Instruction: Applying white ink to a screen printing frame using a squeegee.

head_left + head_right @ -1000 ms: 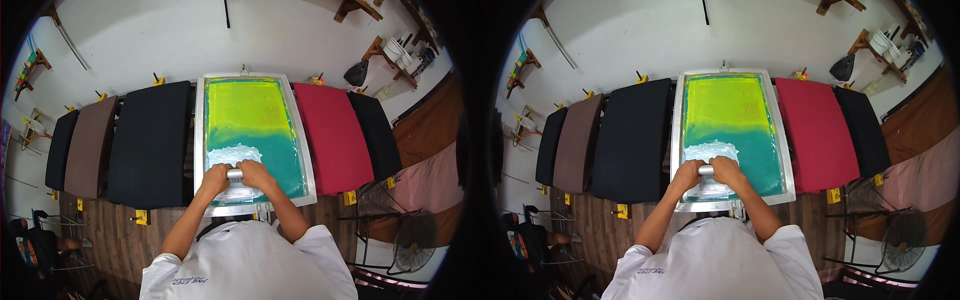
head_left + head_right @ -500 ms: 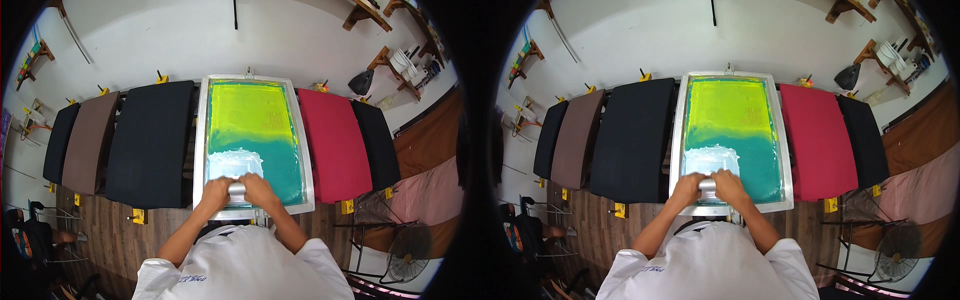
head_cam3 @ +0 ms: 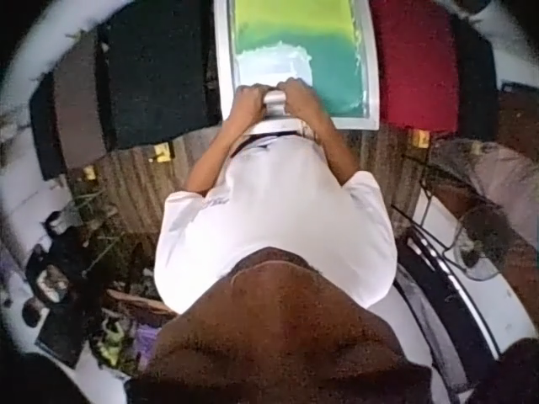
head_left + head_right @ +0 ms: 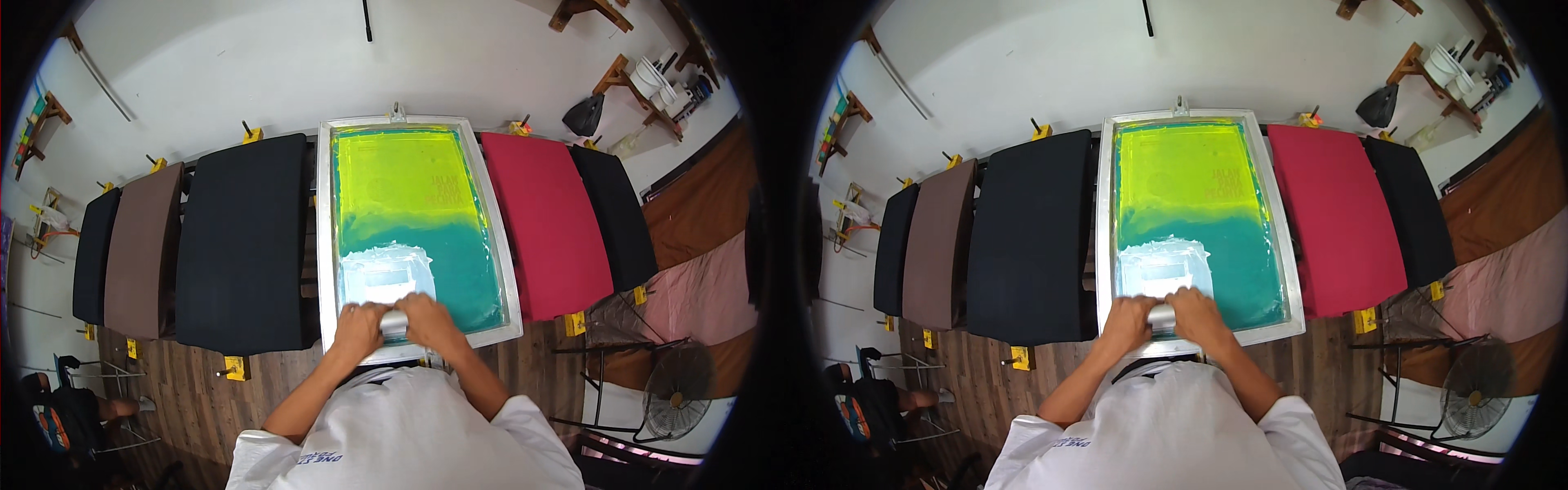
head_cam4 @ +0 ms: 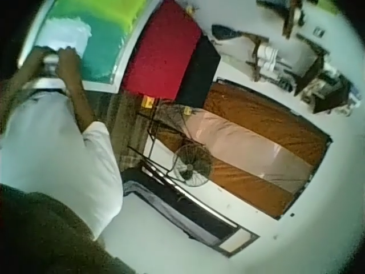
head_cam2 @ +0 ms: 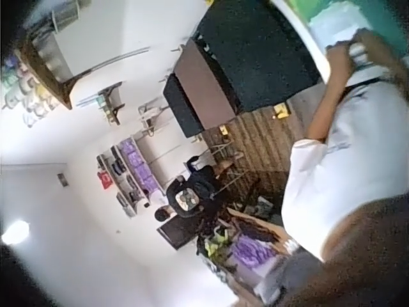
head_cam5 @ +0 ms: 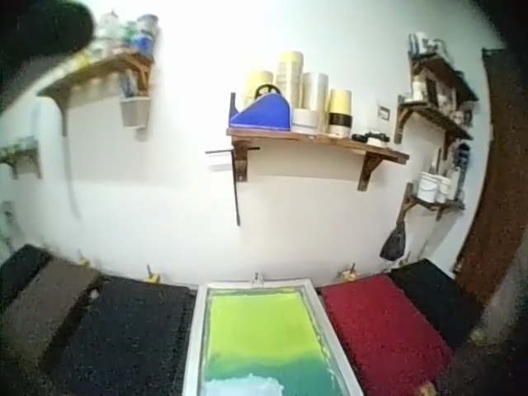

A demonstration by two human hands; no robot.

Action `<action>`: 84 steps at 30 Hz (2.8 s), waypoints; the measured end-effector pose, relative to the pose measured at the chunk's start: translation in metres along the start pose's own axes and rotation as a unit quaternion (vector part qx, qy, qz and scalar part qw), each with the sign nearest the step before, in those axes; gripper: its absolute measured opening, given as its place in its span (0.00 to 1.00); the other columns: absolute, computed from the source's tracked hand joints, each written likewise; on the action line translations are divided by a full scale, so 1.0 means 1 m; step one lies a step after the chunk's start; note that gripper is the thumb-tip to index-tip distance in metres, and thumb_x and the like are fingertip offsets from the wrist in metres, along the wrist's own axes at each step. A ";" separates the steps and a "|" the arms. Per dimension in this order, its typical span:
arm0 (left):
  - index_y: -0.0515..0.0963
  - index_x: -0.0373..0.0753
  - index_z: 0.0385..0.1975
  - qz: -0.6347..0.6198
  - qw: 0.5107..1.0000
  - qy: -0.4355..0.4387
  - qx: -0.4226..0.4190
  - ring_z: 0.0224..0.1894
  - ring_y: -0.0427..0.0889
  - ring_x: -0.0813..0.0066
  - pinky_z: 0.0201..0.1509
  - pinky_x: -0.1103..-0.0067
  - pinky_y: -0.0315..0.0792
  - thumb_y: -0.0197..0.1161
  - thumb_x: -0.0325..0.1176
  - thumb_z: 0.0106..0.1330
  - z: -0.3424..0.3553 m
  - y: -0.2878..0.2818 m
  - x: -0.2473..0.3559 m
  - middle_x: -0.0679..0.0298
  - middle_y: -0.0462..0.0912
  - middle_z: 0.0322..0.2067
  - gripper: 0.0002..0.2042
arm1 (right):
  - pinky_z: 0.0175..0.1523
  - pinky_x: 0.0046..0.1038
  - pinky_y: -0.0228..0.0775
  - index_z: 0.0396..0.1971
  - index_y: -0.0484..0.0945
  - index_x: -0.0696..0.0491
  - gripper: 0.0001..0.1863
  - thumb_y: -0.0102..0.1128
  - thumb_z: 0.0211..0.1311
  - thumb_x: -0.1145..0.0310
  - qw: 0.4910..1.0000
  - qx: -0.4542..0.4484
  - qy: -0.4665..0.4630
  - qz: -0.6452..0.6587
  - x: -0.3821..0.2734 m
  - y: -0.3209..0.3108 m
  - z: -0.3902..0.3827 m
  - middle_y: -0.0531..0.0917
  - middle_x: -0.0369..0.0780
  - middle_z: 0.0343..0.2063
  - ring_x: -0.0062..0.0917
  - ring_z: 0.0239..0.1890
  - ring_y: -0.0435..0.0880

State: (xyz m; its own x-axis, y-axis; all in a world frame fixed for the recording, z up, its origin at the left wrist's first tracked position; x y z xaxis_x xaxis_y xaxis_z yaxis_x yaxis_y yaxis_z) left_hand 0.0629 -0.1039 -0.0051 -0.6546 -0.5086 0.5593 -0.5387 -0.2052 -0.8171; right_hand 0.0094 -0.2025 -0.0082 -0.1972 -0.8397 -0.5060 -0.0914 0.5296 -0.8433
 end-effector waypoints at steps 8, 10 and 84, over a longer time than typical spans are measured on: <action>0.76 0.38 0.50 0.049 0.994 0.055 0.080 0.43 0.81 0.53 0.48 0.64 0.70 0.62 0.17 0.43 0.003 0.017 -0.014 0.53 0.80 0.45 0.27 | 0.50 0.40 0.74 0.44 0.73 0.54 0.25 0.62 0.39 0.82 0.997 0.070 -0.017 0.012 0.009 0.014 0.004 0.74 0.45 0.45 0.42 0.51 0.73; 0.75 0.38 0.53 0.044 0.995 0.054 0.071 0.48 0.80 0.54 0.55 0.64 0.68 0.67 0.21 0.42 -0.027 0.032 -0.003 0.53 0.79 0.50 0.31 | 0.52 0.40 0.73 0.47 0.73 0.54 0.28 0.62 0.39 0.83 1.000 0.017 0.003 0.009 0.001 0.027 -0.023 0.73 0.45 0.48 0.40 0.54 0.71; 0.82 0.36 0.42 -0.051 0.987 0.040 0.148 0.38 0.83 0.51 0.43 0.63 0.77 0.58 0.15 0.49 0.023 -0.004 -0.021 0.51 0.84 0.39 0.19 | 0.46 0.41 0.74 0.43 0.78 0.52 0.22 0.59 0.42 0.81 0.998 0.057 -0.010 -0.034 0.015 0.003 0.032 0.78 0.43 0.41 0.42 0.45 0.77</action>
State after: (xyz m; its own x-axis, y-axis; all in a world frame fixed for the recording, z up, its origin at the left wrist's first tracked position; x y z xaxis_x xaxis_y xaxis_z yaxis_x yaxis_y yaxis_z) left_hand 0.0906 -0.1117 -0.0169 -0.6512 -0.4073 0.6404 -0.4329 -0.4937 -0.7542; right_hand 0.0370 -0.2173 -0.0240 -0.1747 -0.8757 -0.4501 0.0079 0.4559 -0.8900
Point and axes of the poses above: each hand's wrist, its own z-axis towards the middle knuckle, its own y-axis out of the palm, x = y × z, the point moved 8 cm from there along z, towards the middle knuckle
